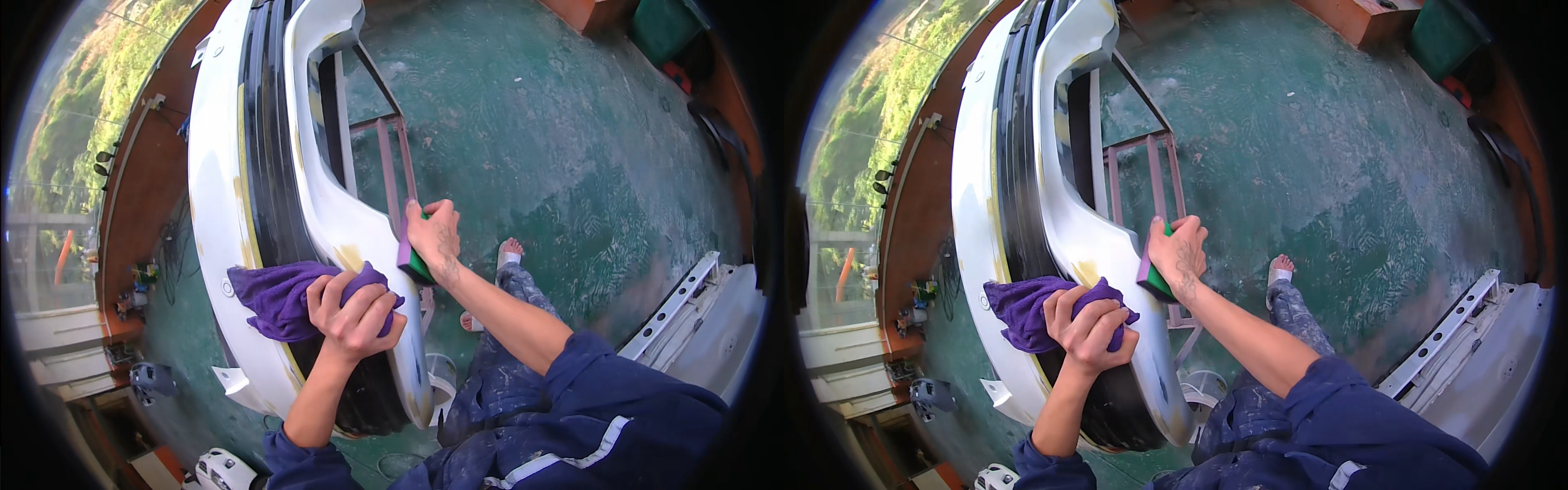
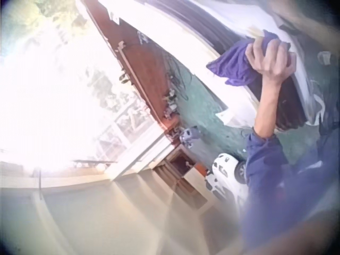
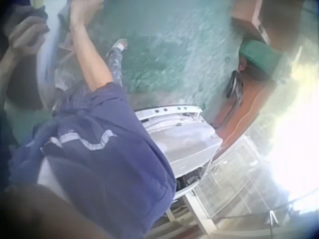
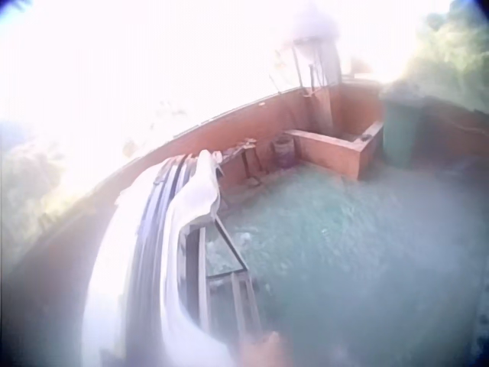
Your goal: The person sands a white car bumper with a green sanding block while wiping the surface with a purple cloth. The person moves along the bumper, sanding different sections and wiping away dust.
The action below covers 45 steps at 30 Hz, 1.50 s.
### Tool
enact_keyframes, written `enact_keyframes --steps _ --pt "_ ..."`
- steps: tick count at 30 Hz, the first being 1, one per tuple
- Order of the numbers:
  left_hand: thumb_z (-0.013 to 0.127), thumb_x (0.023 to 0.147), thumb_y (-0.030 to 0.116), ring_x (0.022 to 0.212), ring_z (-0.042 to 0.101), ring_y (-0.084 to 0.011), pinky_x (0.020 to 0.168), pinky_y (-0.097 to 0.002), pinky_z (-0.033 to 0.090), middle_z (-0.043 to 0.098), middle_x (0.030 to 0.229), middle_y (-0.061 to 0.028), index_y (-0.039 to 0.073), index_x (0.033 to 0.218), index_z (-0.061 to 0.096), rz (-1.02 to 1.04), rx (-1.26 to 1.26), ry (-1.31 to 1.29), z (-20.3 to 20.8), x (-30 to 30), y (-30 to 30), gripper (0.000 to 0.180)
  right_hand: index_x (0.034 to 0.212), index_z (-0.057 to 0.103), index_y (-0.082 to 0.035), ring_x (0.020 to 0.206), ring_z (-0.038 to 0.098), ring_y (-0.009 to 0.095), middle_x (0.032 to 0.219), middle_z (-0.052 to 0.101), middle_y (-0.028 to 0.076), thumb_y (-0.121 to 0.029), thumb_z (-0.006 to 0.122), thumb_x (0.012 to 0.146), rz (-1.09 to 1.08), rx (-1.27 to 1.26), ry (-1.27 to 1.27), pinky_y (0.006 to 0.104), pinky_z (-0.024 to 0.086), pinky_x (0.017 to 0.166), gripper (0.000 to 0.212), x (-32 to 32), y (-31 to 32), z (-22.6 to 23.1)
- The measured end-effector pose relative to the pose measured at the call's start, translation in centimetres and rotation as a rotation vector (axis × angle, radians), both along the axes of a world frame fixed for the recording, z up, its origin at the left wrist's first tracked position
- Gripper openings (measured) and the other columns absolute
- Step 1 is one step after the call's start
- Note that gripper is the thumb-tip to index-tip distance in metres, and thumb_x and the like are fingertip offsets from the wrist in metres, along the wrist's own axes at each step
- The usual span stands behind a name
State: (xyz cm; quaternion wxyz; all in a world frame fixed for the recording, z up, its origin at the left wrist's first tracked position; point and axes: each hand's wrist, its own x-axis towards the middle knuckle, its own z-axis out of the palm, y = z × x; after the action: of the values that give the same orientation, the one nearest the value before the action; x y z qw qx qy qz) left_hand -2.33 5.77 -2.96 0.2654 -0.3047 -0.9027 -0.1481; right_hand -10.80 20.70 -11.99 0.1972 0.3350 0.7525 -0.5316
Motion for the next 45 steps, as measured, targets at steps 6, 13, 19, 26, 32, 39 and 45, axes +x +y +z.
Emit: enact_keyframes --steps 6,13,19,26,32,39,45 --pt "0.079 0.064 0.027 0.092 0.071 -0.0276 0.096 -0.0465 0.046 0.075 0.086 0.0042 0.019 0.077 0.078 0.007 -0.036 -0.021 0.2 -0.2 0.1 0.016 0.121 0.06 -0.005 0.123 0.066 0.048 0.136 0.059 0.022 -0.057 0.066 0.103 0.016 0.012 0.037 0.057 0.052 0.106 0.055 -1.8 0.0 -0.1" --pt "0.078 0.062 0.025 0.095 0.07 -0.0295 0.095 -0.0489 0.048 0.075 0.088 0.004 0.02 0.079 0.078 0.015 -0.052 -0.03 0.0 0.1 0.0 0.018 0.111 0.058 -0.004 0.105 0.069 0.043 0.122 0.061 0.019 -0.049 0.073 0.103 0.029 0.008 0.3 0.0536 0.053 0.096 0.049 2.6 0.0 0.2" --pt "0.075 0.06 0.021 0.096 0.069 -0.0333 0.093 -0.0501 0.05 0.076 0.089 0.0017 0.018 0.083 0.078 0.013 -0.062 -0.046 0.2 0.6 -0.5 0.023 0.106 0.059 -0.002 0.096 0.064 0.039 0.112 0.059 0.019 -0.038 0.075 0.103 0.08 -0.108 0.544 0.0474 0.054 0.089 0.04 9.7 1.3 1.7" --pt "0.074 0.06 0.021 0.097 0.069 -0.0345 0.092 -0.0519 0.05 0.077 0.093 0.0 0.018 0.085 0.079 0.011 -0.11 -0.078 0.7 0.7 -0.7 0.026 0.1 0.058 -0.005 0.093 0.066 0.037 0.103 0.055 0.016 -0.035 0.079 0.1 0.105 -0.133 0.552 0.0501 0.055 0.079 0.036 8.3 1.9 1.1" --pt "0.078 0.063 0.026 0.096 0.069 -0.0302 0.092 -0.0485 0.05 0.078 0.094 0.0046 0.022 0.088 0.081 0.004 -0.122 -0.07 0.8 0.2 -0.1 0.025 0.099 0.061 -0.007 0.084 0.067 0.033 0.102 0.053 0.011 -0.028 0.083 0.096 0.119 -0.047 0.52 0.0501 0.056 0.074 0.031 5.6 2.7 -0.9" --pt "0.077 0.062 0.025 0.093 0.069 -0.0312 0.091 -0.0481 0.051 0.079 0.093 0.0038 0.022 0.086 0.081 0.01 -0.125 -0.061 0.8 0.2 0.0 0.024 0.1 0.06 -0.006 0.082 0.067 0.035 0.102 0.055 0.014 -0.032 0.081 0.097 0.171 -0.092 0.585 0.05 0.055 0.071 0.032 5.3 3.4 -0.2" --pt "0.077 0.061 0.023 0.094 0.069 -0.0316 0.09 -0.049 0.051 0.078 0.092 0.0038 0.022 0.085 0.081 0.003 -0.119 -0.039 0.4 0.0 0.0 0.024 0.099 0.06 -0.006 0.08 0.067 0.036 0.101 0.055 0.013 -0.029 0.082 0.095 0.204 -0.132 0.738 0.0491 0.054 0.069 0.032 9.1 3.9 0.4"
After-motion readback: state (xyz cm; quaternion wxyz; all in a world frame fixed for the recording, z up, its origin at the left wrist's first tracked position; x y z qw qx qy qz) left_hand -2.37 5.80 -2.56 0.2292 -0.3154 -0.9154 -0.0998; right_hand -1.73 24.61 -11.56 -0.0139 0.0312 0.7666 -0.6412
